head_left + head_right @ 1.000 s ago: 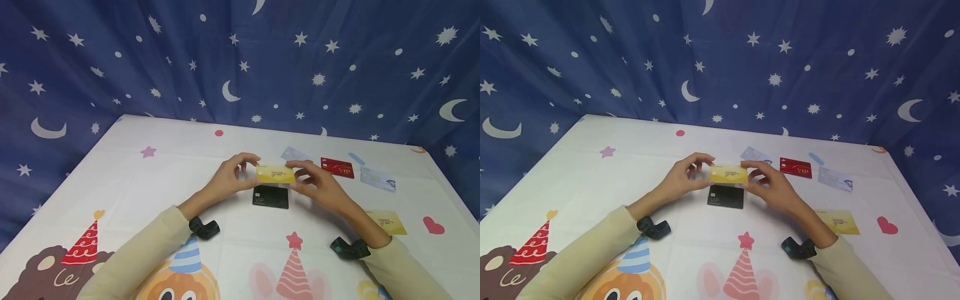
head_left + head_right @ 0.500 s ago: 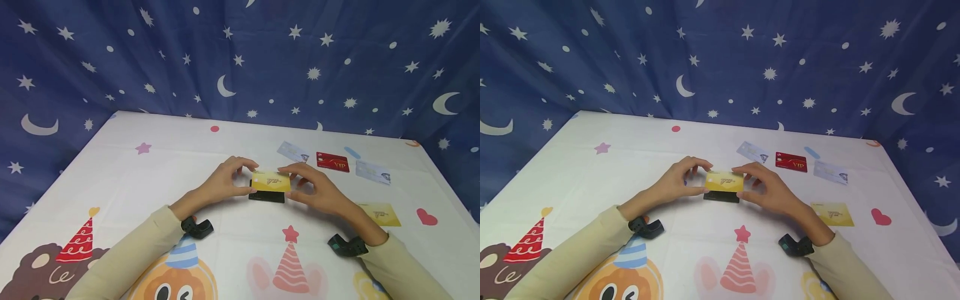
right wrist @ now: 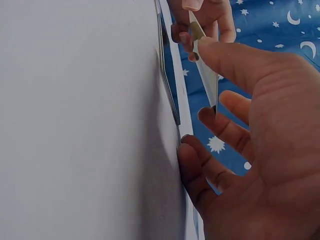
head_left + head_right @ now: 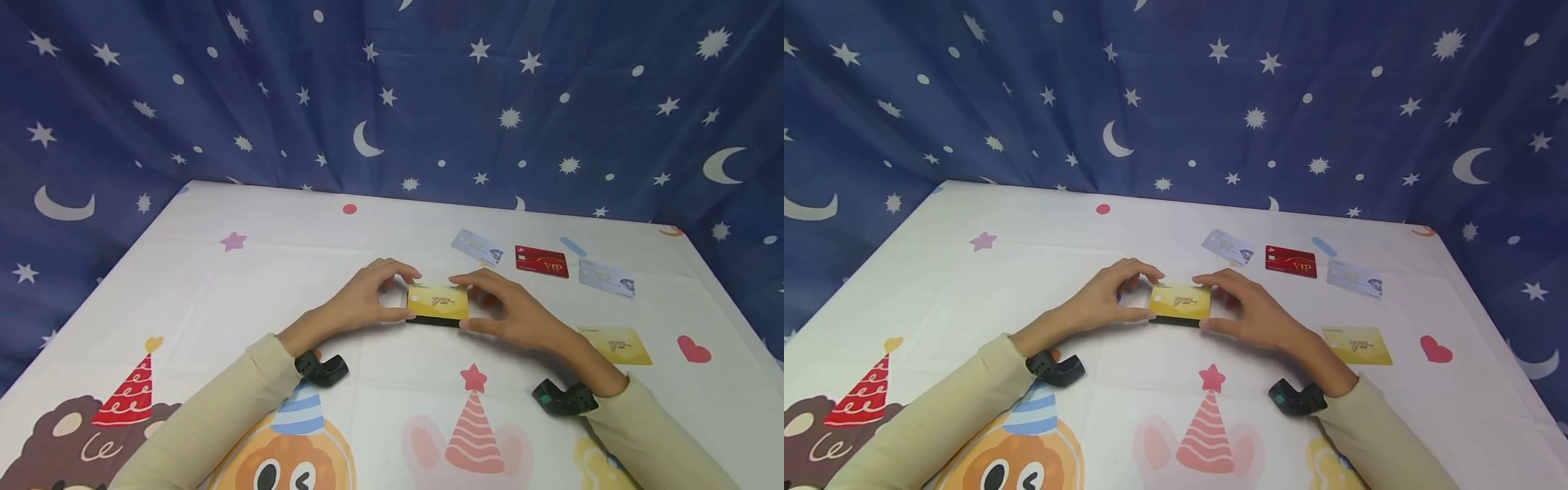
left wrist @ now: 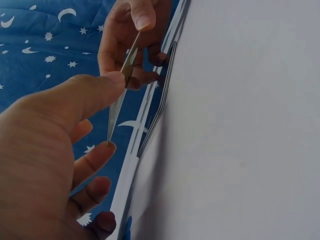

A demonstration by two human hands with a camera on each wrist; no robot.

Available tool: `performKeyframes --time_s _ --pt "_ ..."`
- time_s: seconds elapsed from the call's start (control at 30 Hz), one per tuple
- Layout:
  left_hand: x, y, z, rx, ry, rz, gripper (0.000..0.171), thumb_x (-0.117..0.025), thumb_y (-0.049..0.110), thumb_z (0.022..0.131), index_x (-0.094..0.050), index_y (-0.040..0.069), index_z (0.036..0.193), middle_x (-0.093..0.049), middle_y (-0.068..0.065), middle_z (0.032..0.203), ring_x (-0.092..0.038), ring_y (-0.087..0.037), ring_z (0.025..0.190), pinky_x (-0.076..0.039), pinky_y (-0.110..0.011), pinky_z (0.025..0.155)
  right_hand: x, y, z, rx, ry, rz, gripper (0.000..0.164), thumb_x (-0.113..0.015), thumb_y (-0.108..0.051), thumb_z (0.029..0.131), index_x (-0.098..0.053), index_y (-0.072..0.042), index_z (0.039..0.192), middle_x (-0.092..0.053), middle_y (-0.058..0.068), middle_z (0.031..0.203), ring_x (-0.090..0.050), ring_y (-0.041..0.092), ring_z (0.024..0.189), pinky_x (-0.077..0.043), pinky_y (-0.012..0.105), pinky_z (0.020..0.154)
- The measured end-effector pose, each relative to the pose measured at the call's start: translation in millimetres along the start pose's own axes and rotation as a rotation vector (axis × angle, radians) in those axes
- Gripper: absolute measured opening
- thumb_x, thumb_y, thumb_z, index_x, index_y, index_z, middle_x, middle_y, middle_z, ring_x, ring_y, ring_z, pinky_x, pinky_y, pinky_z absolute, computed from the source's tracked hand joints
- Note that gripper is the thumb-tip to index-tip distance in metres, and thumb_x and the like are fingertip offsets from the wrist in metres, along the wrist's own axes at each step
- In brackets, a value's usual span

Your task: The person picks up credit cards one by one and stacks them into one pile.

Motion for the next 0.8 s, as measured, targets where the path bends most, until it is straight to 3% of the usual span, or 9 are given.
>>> performKeyframes --time_s 0.8 --pt "-8.4 -6.0 1.0 0.026 -0.065 0.091 0.059 -0.084 0.025 0.074 -0.056 0.015 0.126 -0.056 0.002 0.108 -0.044 -0.017 0.088 -0.039 -0.030 0.077 -3.7 6.3 0.4 -0.038 -0.034 -0.066 0.067 -0.084 -0.033 0.074 -0.055 -0.026 0.133 -0.054 -0.010 0.115 -0.050 0.012 0.095 -0.047 0.032 0.081"
Point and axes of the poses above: each hand's wrist, its own z-axis towards the middle knuckle, its own x-axis out of the back of the hand, y = z × x, the point moved 8 cm from there along z, towards the middle knuckle
